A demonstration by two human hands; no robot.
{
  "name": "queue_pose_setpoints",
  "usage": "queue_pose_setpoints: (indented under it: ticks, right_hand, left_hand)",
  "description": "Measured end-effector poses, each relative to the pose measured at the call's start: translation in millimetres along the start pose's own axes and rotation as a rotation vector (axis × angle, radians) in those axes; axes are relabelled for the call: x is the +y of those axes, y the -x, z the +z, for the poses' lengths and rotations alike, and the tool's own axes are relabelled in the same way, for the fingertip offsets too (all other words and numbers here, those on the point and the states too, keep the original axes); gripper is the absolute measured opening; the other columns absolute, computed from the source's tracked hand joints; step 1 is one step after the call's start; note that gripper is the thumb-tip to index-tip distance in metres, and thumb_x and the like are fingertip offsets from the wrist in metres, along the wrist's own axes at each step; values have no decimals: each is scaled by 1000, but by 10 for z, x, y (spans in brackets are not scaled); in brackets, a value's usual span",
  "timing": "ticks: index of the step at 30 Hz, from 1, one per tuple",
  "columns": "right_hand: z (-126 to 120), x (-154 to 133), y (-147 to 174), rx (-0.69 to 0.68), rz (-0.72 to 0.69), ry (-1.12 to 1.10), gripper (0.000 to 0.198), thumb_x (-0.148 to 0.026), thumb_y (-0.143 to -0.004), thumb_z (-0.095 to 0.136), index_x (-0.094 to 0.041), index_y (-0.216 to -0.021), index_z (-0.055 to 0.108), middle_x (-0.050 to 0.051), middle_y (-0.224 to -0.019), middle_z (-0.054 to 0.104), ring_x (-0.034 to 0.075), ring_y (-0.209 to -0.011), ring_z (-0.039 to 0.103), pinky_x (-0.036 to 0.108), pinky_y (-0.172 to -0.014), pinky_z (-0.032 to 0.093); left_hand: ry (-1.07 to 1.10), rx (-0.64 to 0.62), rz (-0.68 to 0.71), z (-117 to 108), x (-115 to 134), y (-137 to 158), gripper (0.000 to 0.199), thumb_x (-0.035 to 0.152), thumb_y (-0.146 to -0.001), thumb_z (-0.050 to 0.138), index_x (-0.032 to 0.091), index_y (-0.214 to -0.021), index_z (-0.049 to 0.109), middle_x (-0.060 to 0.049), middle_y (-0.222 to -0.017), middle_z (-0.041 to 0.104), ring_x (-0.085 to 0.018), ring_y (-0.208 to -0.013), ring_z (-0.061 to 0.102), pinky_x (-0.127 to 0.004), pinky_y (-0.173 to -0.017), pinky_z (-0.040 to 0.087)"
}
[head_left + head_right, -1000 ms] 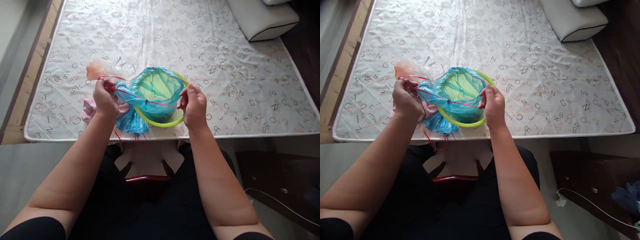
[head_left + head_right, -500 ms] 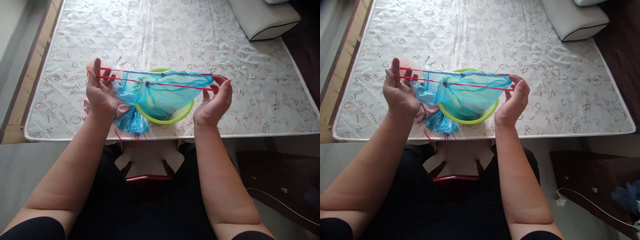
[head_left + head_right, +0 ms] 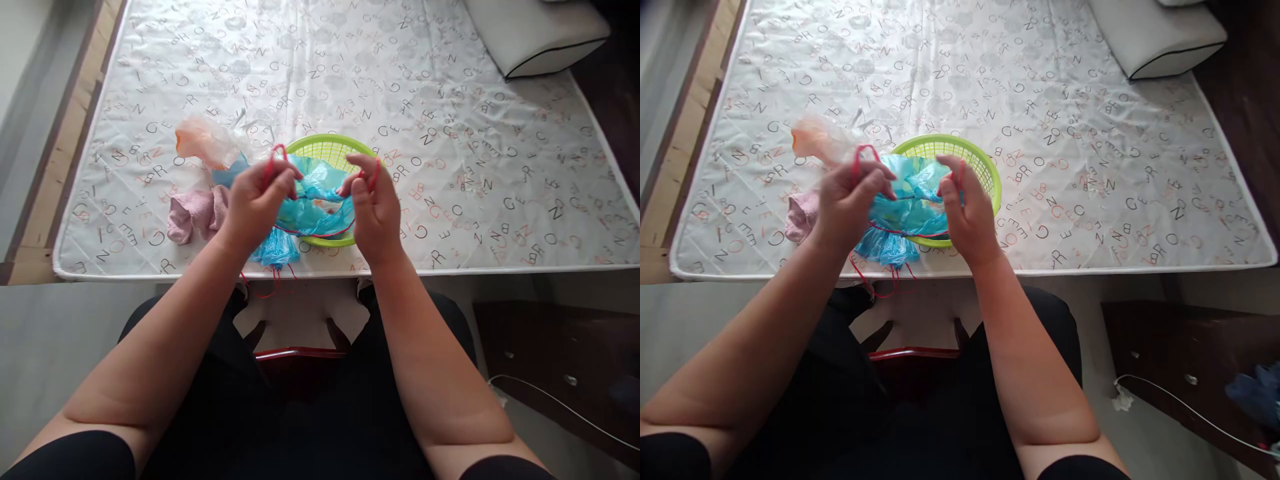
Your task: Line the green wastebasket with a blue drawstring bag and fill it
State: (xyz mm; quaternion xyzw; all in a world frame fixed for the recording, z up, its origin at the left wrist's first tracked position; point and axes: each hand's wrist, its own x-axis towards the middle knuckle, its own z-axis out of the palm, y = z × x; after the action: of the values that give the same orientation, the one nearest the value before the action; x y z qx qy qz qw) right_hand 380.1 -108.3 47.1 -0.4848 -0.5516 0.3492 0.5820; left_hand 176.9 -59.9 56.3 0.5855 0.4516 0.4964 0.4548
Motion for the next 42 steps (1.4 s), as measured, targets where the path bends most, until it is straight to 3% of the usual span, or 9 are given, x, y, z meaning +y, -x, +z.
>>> queue_pose_setpoints:
  ticks: [6,9,12,17,24,30,34,37,42]
  right_hand:
    - [121,244,-2,-243,-165,405,29,-48,-112,49,-28,-102,68,9,-105,65,28,-109,59,49,-108,49]
    - [159,324,0,-284,-210,551,24,-39,-111,46,-26,-98,61,10,-102,62,28,-107,56,50,-107,48]
    - [157,314,2,-303,-204,602,20,-37,-108,49,-25,-95,58,10,-101,62,29,-106,55,51,-106,47]
    - [74,224,6,-323,-126,501,29,-49,-108,57,-27,-90,58,5,-90,60,23,-90,56,40,-93,47]
    - [-76,201,-51,-295,-12,668,23,-44,-112,52,-27,-123,65,1,-87,65,20,-79,59,32,-74,40]
    - [-92,206,-118,-505,79,954,30,-33,-111,54,-21,-89,70,8,-93,71,21,-83,59,34,-71,36]
    - [-155,309,-128,-376,155,1062,28,-31,-110,50,-20,-103,75,14,-112,73,26,-95,64,39,-80,48]
    - [-225,354,-127,-277,112,1047,27,-31,-108,52,-21,-114,76,18,-124,72,33,-113,66,50,-98,55]
    - [-112,228,-104,-225,-154,916,60,-26,-101,57,-24,-160,52,16,-165,55,37,-159,46,67,-130,41]
  left_hand:
    - [-168,-219,-58,145,16,91,36,38,-104,74,19,-74,66,-1,-73,62,-16,-73,59,-31,-70,46]
    - [-296,-285,-55,154,-17,66,47,41,-105,73,19,-67,57,1,-66,49,-14,-64,46,-32,-62,33]
    - [-332,-318,-77,146,-28,43,44,37,-107,70,19,-67,61,0,-67,53,-15,-65,48,-32,-63,36]
    - [-139,-174,-164,123,-50,-25,39,34,-103,74,20,-69,63,0,-66,58,-16,-67,58,-30,-68,49]
    - [427,201,-71,-78,-214,-318,36,35,-108,62,22,-75,56,0,-71,59,-12,-63,54,-27,-62,46]
    - [417,65,-49,-237,-273,-364,42,56,-108,63,25,-80,55,1,-75,61,-12,-70,58,-30,-65,50]
    - [447,-9,-134,-322,-294,-369,40,58,-100,71,27,-79,57,1,-73,60,-14,-66,58,-33,-59,50]
    - [487,-97,-33,-343,-344,-408,40,56,-107,64,26,-83,56,3,-71,57,-9,-57,51,-30,-53,46]
    - [368,-177,41,-182,-224,-314,35,55,-107,68,25,-91,68,3,-67,61,-9,-50,49,-28,-44,39]
